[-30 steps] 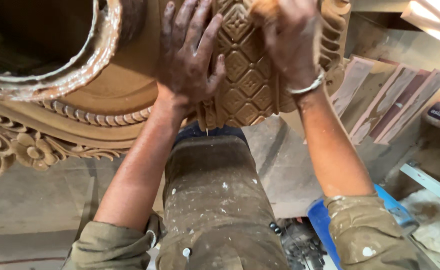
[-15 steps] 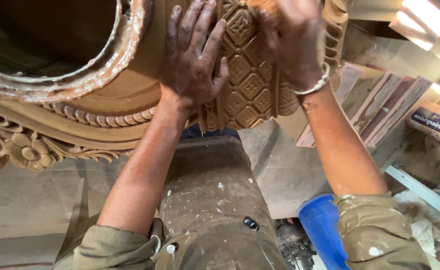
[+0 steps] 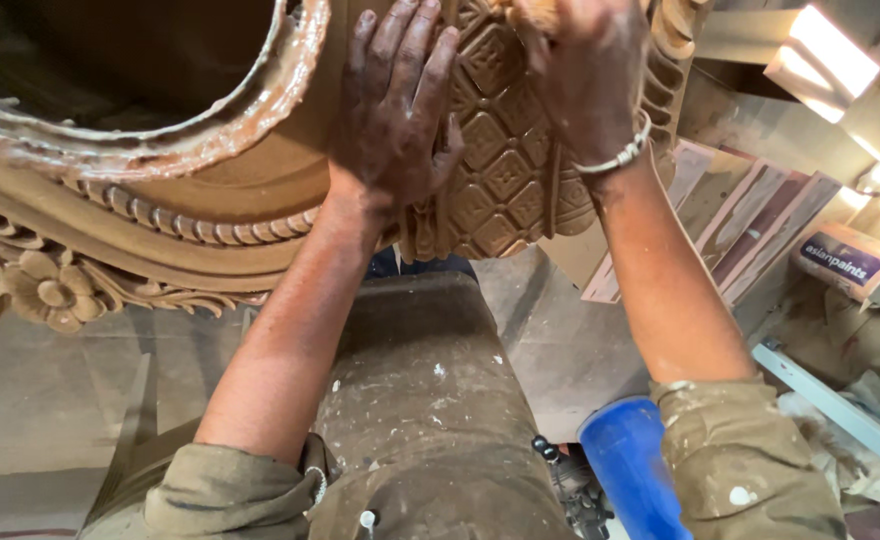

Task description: The person applies a dark liquid finish to a large, ornately carved wooden panel using a cloth. They repeatedly dip the cloth into a metal can and wipe the liquid onto the intricate floral and geometric patterns of the wood, ensuring coverage across the detailed carvings.

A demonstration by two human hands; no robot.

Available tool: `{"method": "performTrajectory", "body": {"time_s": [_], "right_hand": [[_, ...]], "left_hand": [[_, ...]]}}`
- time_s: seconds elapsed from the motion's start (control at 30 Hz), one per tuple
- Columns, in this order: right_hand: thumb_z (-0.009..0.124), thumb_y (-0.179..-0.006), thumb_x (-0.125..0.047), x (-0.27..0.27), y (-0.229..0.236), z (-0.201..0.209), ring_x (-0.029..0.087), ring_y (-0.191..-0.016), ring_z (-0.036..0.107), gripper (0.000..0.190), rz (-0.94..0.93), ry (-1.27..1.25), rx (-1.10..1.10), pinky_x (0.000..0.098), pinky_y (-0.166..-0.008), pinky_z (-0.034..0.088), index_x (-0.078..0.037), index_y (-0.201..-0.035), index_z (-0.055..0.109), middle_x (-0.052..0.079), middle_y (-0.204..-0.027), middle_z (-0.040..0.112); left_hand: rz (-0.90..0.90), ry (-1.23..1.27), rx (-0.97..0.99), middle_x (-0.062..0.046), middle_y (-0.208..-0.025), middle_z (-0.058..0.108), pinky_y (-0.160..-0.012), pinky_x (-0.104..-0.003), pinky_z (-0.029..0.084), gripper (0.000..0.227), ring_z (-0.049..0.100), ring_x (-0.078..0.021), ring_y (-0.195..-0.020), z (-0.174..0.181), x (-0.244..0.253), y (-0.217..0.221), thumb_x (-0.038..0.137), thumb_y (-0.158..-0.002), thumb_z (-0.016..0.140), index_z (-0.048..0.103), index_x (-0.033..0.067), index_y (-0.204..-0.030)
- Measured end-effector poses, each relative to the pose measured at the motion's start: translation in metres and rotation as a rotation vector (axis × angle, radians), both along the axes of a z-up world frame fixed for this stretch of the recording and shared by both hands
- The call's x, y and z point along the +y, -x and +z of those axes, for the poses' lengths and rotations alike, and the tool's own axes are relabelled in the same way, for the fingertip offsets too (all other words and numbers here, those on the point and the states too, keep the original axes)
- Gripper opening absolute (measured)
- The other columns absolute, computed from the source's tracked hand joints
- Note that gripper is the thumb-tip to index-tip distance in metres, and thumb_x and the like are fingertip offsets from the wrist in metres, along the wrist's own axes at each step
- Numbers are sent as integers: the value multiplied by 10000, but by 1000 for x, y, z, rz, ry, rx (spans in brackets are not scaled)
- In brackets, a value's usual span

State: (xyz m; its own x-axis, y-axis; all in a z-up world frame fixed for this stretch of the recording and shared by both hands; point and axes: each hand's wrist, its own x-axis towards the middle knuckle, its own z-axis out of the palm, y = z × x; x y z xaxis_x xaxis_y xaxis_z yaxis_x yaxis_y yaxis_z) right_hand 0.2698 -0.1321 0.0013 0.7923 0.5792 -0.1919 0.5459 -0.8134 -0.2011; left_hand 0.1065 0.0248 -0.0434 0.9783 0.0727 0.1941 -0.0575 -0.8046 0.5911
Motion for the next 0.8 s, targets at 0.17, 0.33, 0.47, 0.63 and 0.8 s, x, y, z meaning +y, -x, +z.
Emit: {"method": "performTrajectory", "body": {"time_s": [0.17,0.33,0.47,0.63,0.8], "right_hand": [[727,-897,-1,16,46,17,268,-870,718,206,430,-333,-410,287,-766,608,-87,-1084,714,106,-1047,758],[773,-965,3,1,6,48,197,-810,703,162,442,-213,-108,309,-704,591,-78,-1104,758,81,-995,759],[775,-1040,-10,8,21,37,171,-602,634,112,330,-212,-32,314,-499,521,-55,-1143,778,94,-937,760],[619,-1027,101,7,14,15,185,-699,663,177,348,-180,-165,283,-587,532,-48,-1012,712,92,-847,711],[630,-956,127,8,12,8,145,-640,608,238,411,-154,-220,262,-513,473,-54,-1056,748,67,-819,704]], "left_hand": [[35,26,-71,-206,-1637,362,-1350,-522,138,782,276,-360,-1569,-6,0,-1,115,-857,603,297,-1,-1568],[44,8,-76,-180,-1648,357,-1376,-515,126,810,294,-353,-1584,-6,-2,1,59,-827,578,286,7,-1581],[44,-7,-89,-197,-1645,347,-1359,-517,127,819,289,-358,-1573,-9,-2,1,63,-820,572,276,1,-1581],[49,13,-73,-184,-1646,347,-1369,-516,122,831,282,-345,-1579,-7,-3,4,84,-824,592,268,18,-1586],[38,8,-61,-177,-1604,343,-1377,-518,123,837,275,-340,-1590,-4,-2,4,84,-837,602,255,12,-1595]]}}
